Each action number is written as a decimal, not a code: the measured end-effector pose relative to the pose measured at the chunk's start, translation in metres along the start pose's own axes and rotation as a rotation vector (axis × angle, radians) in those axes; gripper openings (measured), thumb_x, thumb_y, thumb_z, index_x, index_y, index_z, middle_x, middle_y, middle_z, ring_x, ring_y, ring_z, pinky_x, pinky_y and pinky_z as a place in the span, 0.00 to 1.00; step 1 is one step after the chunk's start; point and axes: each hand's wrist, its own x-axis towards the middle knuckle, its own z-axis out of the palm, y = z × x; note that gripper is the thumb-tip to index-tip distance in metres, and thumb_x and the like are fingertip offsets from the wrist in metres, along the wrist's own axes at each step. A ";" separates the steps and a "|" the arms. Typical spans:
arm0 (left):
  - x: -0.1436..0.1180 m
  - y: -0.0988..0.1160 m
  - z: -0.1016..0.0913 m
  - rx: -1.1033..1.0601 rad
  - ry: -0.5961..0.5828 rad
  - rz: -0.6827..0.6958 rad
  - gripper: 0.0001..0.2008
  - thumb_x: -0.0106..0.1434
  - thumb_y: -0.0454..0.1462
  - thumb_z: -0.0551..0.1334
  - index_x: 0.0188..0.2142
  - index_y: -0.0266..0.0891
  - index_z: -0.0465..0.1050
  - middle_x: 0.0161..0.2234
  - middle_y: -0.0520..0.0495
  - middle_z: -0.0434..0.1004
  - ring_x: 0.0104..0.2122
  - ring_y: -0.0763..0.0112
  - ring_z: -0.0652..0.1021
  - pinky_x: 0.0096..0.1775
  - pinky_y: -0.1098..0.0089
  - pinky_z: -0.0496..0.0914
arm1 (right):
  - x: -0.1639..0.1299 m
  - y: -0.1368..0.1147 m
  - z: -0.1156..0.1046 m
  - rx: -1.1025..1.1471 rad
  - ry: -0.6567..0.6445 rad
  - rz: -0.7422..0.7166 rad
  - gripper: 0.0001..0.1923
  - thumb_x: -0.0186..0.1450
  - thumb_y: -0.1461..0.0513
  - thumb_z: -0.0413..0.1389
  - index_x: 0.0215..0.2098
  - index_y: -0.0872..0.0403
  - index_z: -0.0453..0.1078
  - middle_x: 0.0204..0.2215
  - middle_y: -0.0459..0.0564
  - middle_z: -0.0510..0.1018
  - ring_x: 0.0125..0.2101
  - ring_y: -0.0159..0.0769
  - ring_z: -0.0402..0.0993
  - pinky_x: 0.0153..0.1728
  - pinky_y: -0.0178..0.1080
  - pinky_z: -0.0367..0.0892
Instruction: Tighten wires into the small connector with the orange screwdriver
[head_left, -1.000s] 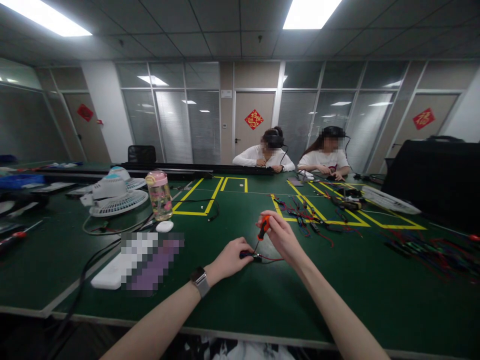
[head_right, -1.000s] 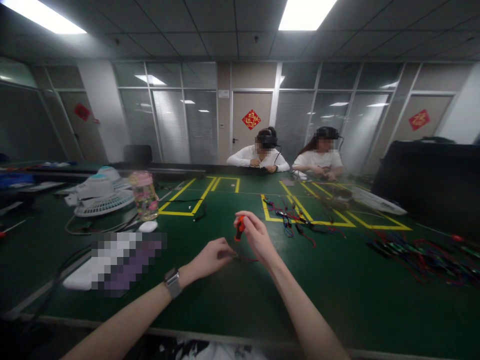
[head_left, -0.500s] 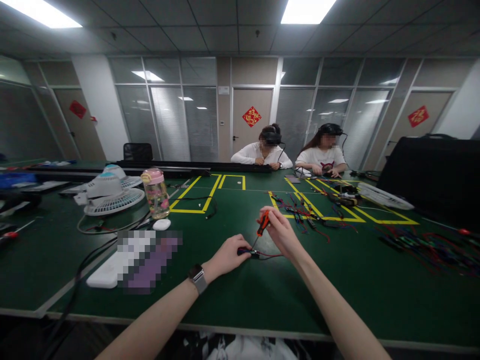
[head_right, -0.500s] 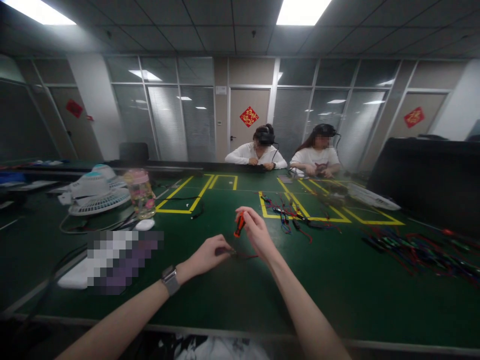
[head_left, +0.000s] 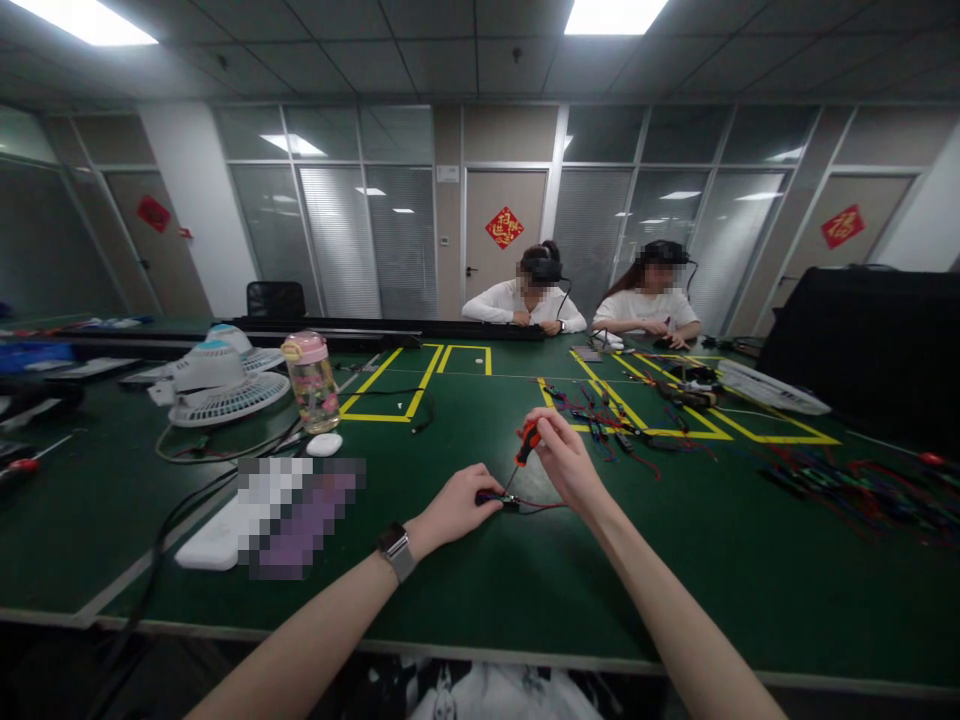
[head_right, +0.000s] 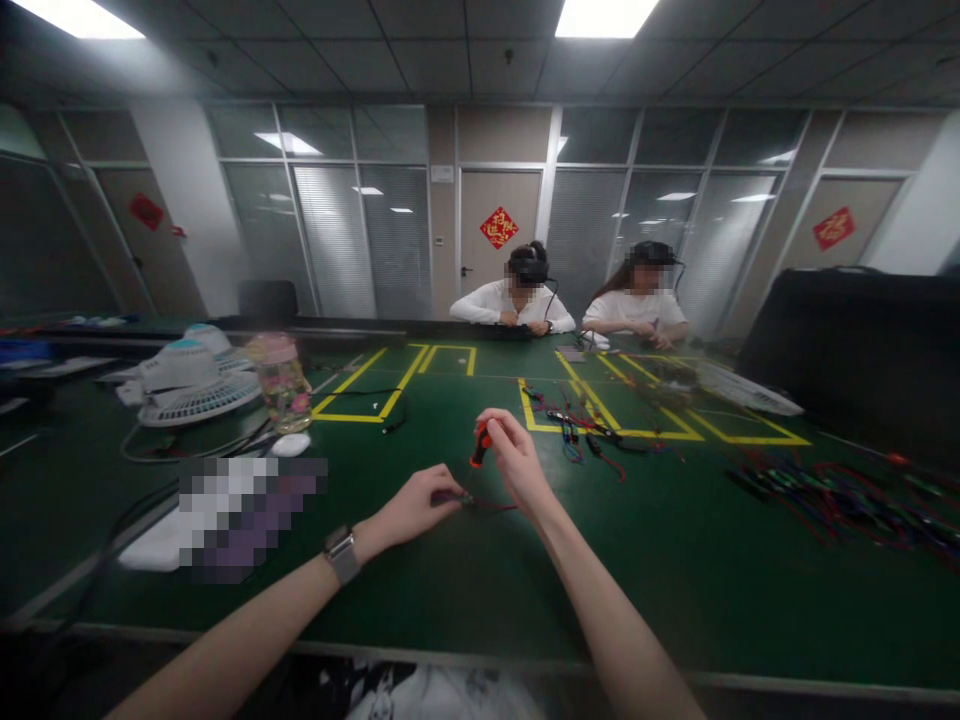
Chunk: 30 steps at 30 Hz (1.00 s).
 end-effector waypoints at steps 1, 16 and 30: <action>0.000 -0.001 0.000 0.001 0.002 0.004 0.06 0.61 0.35 0.63 0.37 0.39 0.78 0.37 0.48 0.73 0.37 0.69 0.74 0.41 0.71 0.68 | 0.000 0.000 0.000 0.006 -0.011 0.003 0.11 0.62 0.52 0.60 0.39 0.48 0.73 0.33 0.46 0.75 0.35 0.35 0.70 0.41 0.38 0.67; 0.000 -0.003 0.001 0.011 0.008 0.019 0.07 0.62 0.36 0.63 0.39 0.40 0.79 0.37 0.47 0.73 0.38 0.68 0.74 0.41 0.69 0.69 | -0.002 -0.002 0.003 -0.083 -0.078 -0.043 0.10 0.63 0.53 0.59 0.39 0.49 0.73 0.33 0.46 0.74 0.35 0.35 0.69 0.38 0.36 0.65; 0.000 -0.005 0.003 0.012 0.013 0.038 0.07 0.62 0.36 0.63 0.39 0.40 0.79 0.38 0.47 0.74 0.39 0.68 0.75 0.42 0.70 0.69 | -0.004 0.003 0.003 -0.164 -0.059 -0.033 0.10 0.61 0.54 0.62 0.38 0.49 0.73 0.33 0.46 0.73 0.35 0.36 0.69 0.36 0.37 0.66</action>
